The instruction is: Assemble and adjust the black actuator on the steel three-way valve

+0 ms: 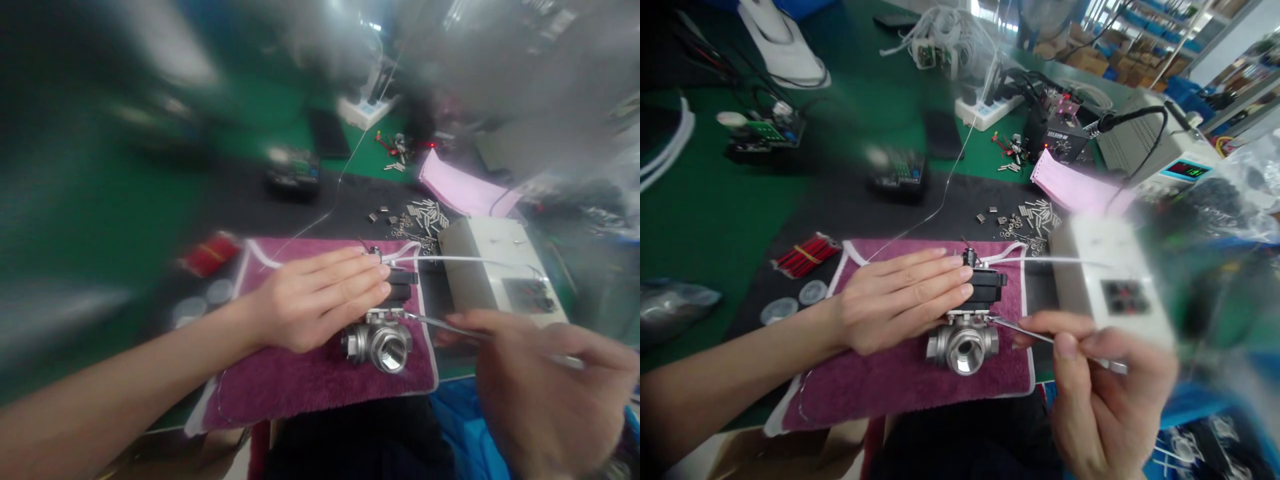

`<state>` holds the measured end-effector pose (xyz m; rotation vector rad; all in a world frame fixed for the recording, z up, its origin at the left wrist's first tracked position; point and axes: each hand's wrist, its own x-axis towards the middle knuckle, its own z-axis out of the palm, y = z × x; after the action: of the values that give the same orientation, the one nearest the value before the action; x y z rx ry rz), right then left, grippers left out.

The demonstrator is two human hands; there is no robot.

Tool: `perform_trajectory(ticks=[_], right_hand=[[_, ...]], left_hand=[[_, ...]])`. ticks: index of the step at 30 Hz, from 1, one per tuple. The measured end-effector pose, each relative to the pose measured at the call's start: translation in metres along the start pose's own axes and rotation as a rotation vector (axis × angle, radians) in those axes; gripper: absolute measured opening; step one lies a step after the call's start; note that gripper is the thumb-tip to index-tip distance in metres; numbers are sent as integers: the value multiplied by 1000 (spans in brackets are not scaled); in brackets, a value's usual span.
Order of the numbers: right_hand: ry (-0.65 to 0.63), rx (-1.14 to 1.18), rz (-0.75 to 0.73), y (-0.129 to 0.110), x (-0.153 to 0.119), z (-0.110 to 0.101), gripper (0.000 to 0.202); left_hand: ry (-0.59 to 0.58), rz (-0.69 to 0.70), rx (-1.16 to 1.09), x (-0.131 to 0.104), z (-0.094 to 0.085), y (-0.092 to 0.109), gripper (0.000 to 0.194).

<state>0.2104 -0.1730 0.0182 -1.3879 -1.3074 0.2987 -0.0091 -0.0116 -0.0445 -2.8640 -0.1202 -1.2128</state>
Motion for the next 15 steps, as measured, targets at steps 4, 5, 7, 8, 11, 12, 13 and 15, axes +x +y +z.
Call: perform_trajectory(ticks=[4,5,7,8,11,12,13,15], right_hand=[[9,-66,-34,-2,8,3,20],[-4,-98,-40,-4,11,4,23],[-40,-170,-63,-9,17,7,30],[-60,-203,-78,-11,19,8,32],[-112,-283,-127,-16,23,12,34],[-128,-309,-141,-18,24,12,33],[-145,-336,-155,-19,24,13,31],[-185,-391,-180,-23,24,12,26]], left_hand=[[17,19,24,0,1,0,36],[16,21,27,-1,1,0,36],[16,24,28,-1,1,0,35],[13,23,27,-1,1,0,35],[10,15,25,-2,1,1,36],[9,15,26,-2,0,1,36],[6,14,27,-2,0,2,37],[-7,13,29,-1,-2,3,37]])
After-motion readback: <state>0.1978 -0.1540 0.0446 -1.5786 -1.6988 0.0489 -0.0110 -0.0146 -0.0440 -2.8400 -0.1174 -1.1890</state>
